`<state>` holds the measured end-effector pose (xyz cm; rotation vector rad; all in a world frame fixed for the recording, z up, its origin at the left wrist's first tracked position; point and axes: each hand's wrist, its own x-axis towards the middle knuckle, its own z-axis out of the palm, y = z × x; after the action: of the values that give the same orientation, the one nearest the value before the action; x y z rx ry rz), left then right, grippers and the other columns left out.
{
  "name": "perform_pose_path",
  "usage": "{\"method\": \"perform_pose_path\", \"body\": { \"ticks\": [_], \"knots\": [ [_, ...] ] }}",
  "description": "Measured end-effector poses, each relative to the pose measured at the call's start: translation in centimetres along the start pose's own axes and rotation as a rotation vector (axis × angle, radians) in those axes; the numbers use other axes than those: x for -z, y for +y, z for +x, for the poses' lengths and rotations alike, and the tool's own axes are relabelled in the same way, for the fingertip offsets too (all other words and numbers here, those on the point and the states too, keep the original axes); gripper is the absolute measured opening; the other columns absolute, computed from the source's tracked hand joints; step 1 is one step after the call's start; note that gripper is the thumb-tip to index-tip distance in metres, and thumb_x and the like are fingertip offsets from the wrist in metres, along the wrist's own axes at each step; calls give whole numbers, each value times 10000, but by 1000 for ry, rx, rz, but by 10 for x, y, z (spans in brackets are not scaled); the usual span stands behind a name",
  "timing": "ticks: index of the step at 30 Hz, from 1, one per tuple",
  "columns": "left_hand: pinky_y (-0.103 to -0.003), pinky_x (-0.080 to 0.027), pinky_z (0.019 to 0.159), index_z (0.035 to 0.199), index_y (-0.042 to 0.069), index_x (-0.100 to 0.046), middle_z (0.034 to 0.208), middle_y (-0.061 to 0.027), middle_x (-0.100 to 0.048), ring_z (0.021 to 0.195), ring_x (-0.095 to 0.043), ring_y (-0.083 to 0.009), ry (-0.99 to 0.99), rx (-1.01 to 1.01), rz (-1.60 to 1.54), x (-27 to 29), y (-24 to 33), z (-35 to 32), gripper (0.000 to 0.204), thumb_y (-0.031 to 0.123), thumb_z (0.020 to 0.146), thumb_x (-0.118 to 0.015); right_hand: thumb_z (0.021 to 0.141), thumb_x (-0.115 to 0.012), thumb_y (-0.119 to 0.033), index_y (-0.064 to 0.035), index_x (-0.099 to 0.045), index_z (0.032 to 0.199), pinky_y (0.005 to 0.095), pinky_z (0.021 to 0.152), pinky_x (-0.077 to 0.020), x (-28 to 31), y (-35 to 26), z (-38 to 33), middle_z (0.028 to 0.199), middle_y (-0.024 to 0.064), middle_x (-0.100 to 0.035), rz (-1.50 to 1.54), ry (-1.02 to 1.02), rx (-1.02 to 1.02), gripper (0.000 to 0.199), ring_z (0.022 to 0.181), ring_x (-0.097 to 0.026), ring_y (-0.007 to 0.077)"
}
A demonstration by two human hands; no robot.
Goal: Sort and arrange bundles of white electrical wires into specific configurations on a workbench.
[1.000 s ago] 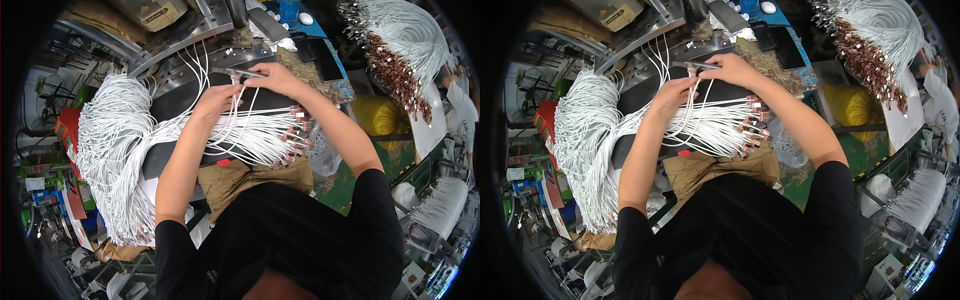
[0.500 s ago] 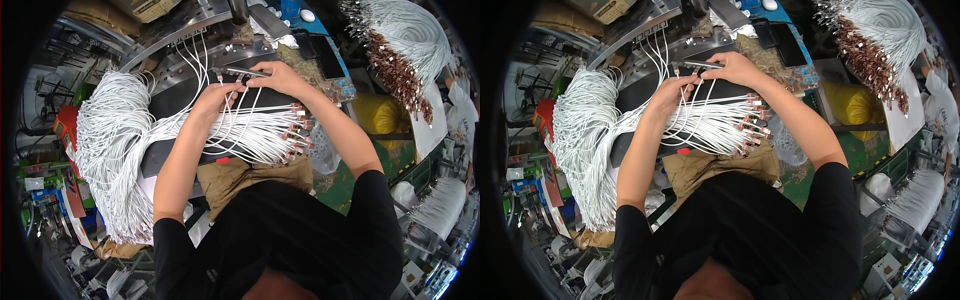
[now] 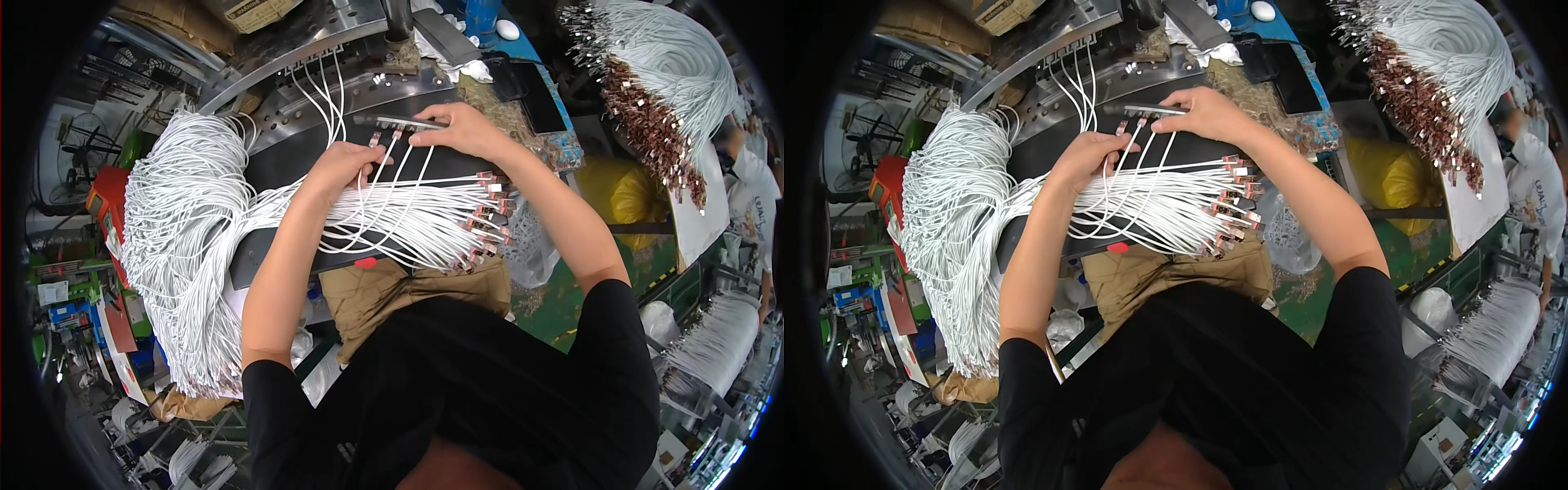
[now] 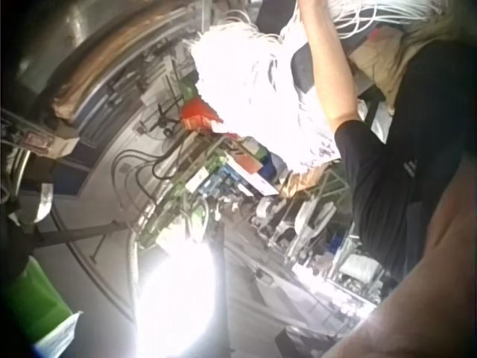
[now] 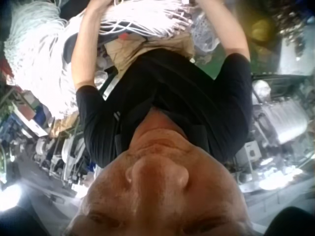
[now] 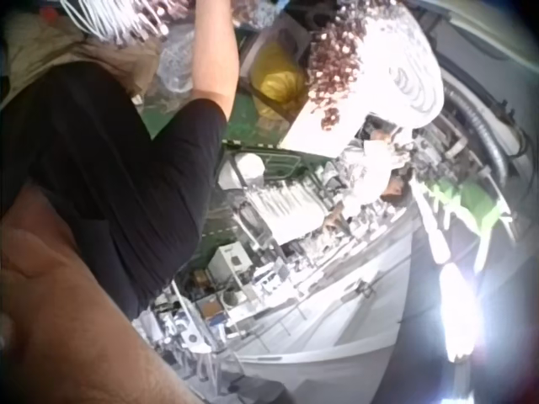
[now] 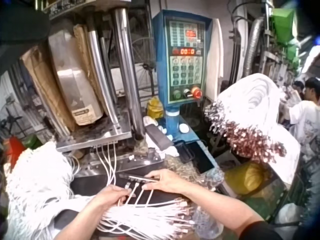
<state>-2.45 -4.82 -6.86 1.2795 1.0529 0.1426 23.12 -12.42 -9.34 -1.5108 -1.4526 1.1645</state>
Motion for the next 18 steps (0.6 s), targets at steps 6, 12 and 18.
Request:
{"method": "perform_pose_path", "body": {
  "ticks": [6,12,18],
  "knots": [
    [-213,-337,477,952,-7,-769,589,67,-512,479,-443,-49,-79,0,70,-9,8,-6,347,325,959,-668,781,-811,-470,-54,-722,1117,324,806,-513,-2,-1,-7,978,93,-740,-113,-68,140,542,881,-688,189],
    [-237,-393,519,967,-13,-761,649,35,-590,514,-505,-100,196,-226,525,-6,25,-25,361,324,977,-633,923,-703,-301,-47,-699,1062,333,808,-497,-2,-26,-7,965,97,-698,-445,81,124,290,908,-653,205],
    [-243,-410,572,1200,-22,-655,796,-19,-636,602,-528,-131,521,-276,-233,56,21,10,486,406,972,-633,951,-642,-290,-51,-713,980,412,859,-485,-29,-41,93,1005,136,-650,-643,616,777,251,1028,-614,340]
  ]
}}
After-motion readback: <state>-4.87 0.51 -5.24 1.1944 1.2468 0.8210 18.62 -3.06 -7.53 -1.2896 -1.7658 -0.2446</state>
